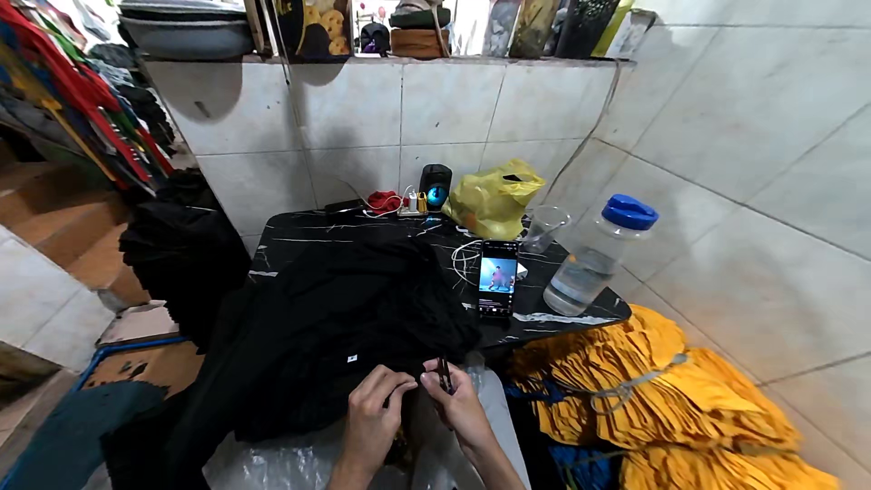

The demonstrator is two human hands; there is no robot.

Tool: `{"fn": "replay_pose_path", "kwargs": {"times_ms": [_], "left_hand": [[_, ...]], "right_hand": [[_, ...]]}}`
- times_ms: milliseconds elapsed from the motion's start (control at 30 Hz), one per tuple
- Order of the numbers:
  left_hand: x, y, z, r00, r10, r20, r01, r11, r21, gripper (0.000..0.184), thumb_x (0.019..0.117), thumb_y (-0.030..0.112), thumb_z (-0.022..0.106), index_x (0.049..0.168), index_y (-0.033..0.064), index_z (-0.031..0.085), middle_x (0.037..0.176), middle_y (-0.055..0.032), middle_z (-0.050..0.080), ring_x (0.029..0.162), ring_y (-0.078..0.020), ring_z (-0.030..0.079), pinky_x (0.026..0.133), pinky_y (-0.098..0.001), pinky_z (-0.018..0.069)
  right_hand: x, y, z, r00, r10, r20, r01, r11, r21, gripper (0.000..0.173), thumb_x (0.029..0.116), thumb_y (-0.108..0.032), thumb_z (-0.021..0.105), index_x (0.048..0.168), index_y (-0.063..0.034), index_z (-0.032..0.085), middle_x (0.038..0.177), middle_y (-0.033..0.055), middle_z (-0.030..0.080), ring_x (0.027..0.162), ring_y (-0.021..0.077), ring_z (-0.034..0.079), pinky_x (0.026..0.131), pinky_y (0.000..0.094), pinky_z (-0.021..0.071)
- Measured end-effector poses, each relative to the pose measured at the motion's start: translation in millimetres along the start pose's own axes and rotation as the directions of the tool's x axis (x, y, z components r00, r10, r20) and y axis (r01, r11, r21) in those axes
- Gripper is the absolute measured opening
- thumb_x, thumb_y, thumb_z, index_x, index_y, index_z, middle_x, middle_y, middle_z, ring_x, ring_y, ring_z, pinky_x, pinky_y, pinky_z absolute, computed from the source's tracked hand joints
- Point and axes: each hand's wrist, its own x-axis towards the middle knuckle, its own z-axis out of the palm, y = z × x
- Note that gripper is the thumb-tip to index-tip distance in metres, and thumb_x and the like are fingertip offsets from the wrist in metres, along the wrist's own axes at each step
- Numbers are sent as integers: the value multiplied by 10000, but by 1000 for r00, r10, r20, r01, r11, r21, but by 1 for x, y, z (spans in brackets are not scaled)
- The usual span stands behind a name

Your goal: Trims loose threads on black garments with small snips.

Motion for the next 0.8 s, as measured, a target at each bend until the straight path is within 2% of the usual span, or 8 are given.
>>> {"fn": "replay_pose_path", "kwargs": {"times_ms": [67,167,267,400,500,600,700,800], "left_hand": [[1,1,-1,999,-31,26,31,999,16,93,948,166,699,936,105,769,896,24,699,837,-18,670,771,-157,578],[1,-1,-3,996,-65,59,63,998,27,92,945,193,710,957,114,756,973,22,712,924,-35,681,839,-184,585],[0,-6,-4,992,-71,105,70,997,13,191,925,274,752,1063,150,792,1097,22,724,1051,-77,672,934,-239,574],[-2,-10,-3,995,-45,88,47,999,-17,70,904,202,766,935,170,820,956,63,749,958,-51,693,884,-219,584],[-1,-6,-4,996,-29,86,31,999,-22,74,930,183,732,925,144,794,895,50,718,857,-23,681,800,-183,586],[0,-4,-4,993,-22,114,23,1000,-12,100,960,184,688,945,117,762,896,29,686,837,-24,658,775,-169,571],[3,-2,-5,986,-49,159,57,997,-45,103,984,149,642,971,87,723,929,9,665,869,-49,651,800,-187,571],[2,-4,-4,980,-79,180,107,983,-151,99,992,135,628,979,77,706,947,3,660,888,-65,647,812,-210,569]], "right_hand": [[0,1,0,1000,-10,3,10,1000,-19,174,977,-112,654,1134,-34,657,677,-32,596,484,22,442,435,187,358],[0,0,2,1000,-22,-6,21,999,-38,168,979,-104,648,1127,-26,660,695,-28,592,496,32,449,438,192,361],[0,1,3,999,-41,-3,41,998,-53,156,980,-94,647,1119,-26,662,700,-24,587,506,38,458,445,195,370],[1,4,2,998,-66,1,66,993,-94,157,976,-89,645,1117,-22,662,722,-25,602,543,43,494,482,203,404],[1,3,1,998,-70,-2,69,993,-97,153,980,-88,644,1115,-20,662,726,-22,604,553,43,495,494,199,403],[1,3,0,997,-78,8,79,993,-93,147,978,-91,645,1107,-23,662,716,-26,597,542,41,486,481,196,393],[1,2,1,996,-85,10,86,993,-87,155,978,-98,651,1112,-22,665,732,-23,610,551,39,495,485,193,397],[1,1,5,989,-146,-7,143,979,-148,150,976,-101,652,1098,-15,677,798,1,647,642,58,565,565,202,461]]}}
